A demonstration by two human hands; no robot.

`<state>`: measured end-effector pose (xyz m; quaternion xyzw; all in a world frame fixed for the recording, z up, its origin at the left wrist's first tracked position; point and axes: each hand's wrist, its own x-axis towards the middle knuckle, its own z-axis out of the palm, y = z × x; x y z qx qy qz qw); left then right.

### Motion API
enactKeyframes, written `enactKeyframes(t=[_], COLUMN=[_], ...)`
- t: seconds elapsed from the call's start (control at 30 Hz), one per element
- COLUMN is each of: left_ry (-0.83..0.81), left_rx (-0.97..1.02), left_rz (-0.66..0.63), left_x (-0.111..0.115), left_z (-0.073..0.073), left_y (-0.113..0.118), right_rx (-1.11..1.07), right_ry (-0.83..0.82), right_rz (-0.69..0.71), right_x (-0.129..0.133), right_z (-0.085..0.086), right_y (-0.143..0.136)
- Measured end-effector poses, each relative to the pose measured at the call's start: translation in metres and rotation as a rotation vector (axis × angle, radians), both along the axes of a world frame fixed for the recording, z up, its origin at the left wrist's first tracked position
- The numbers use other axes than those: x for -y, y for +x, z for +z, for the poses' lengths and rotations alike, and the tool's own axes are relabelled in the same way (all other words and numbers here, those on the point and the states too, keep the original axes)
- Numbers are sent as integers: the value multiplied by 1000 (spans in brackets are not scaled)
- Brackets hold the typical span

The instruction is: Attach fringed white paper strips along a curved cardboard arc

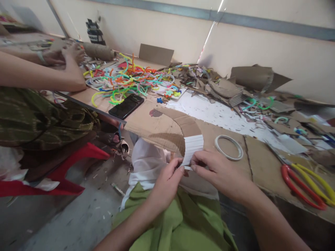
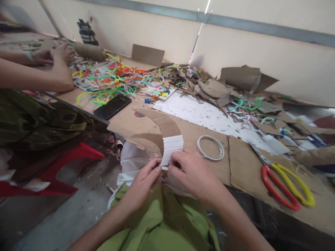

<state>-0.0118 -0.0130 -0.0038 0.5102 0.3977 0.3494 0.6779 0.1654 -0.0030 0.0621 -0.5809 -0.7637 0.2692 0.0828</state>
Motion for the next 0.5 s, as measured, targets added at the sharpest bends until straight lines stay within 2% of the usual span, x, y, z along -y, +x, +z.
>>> enactKeyframes(t=[0.5], left_ry=[76], left_rx=[-57], left_rz=[31], left_x=[1], left_z=[-3], left_y=[1], right_rx=[27], right_ry=[-1], right_rz=[-9], right_x=[-1], right_z=[1], right_y=[-1])
